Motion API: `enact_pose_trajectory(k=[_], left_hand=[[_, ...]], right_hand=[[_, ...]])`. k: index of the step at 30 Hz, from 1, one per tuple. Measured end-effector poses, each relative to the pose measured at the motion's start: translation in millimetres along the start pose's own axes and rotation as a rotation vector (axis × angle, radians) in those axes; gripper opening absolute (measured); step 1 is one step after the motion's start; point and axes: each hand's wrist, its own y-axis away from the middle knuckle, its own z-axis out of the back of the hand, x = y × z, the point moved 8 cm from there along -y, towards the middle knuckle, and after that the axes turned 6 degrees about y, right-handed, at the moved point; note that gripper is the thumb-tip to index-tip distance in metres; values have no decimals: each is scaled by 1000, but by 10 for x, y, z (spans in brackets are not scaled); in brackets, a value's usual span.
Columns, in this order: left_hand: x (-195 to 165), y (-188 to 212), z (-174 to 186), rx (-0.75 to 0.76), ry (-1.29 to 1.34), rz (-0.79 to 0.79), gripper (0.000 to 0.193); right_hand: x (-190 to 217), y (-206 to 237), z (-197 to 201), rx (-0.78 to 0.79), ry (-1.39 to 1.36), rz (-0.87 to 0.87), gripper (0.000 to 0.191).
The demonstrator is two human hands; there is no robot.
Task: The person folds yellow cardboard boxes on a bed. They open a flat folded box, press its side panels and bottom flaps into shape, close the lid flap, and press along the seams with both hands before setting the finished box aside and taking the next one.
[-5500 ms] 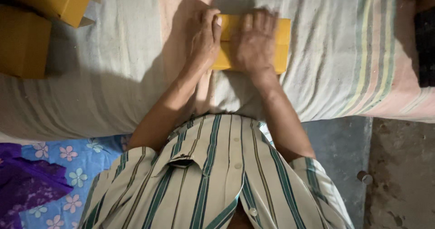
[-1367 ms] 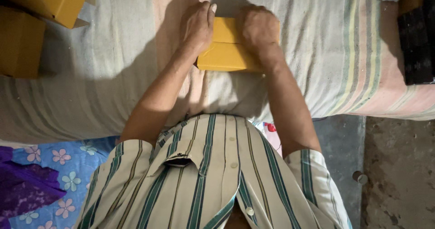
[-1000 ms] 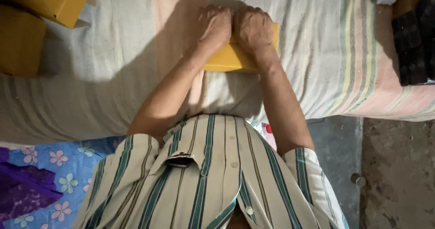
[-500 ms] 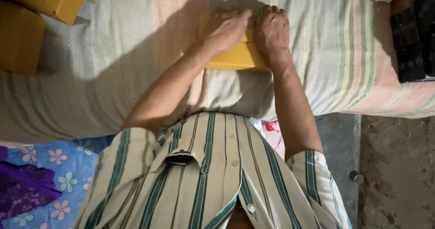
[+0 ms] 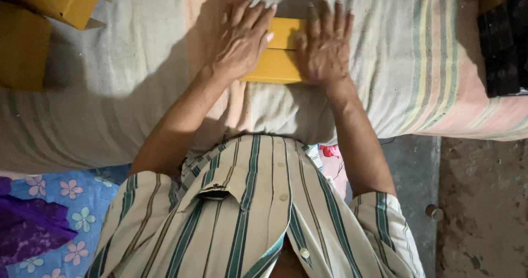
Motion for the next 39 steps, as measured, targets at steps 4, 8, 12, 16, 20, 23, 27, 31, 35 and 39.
enact_pose_trajectory(k=[4,8,12,16,20,23,27,31,35,39], left_hand=[[-216,286,-9,163,29,-73,82],[-227,512,-73,243,97,-66,115],[-175,578,-108,126,-58,-136,115],[-28,701,-72,97,-29,-154,116],[20,762,-34,72,-44,-87,115],[-151,640,-206,66,-30,-23,115],[-462,466,-391,-86,-668,-72,102],[-318,555,-350,-32,-413,-105,106],[-132,750,-144,-3,-174,-31,114],[-249,674,-145,-65,-210,-25,108]], right_hand=[[473,215,167,121,-82,233,86],[651,409,207,151,-63,271,106],[620,444,139,22,-38,318,105],[289,541,62,-6,-54,270,109],[-8,610,104,9,2,171,109],[110,543,45,44,38,130,116],[443,490,-114,61,37,193,110],[317,560,-120,19,-61,238,101],[18,700,5,-85,561,186,85],[-35,685,-93,84,-6,45,92]])
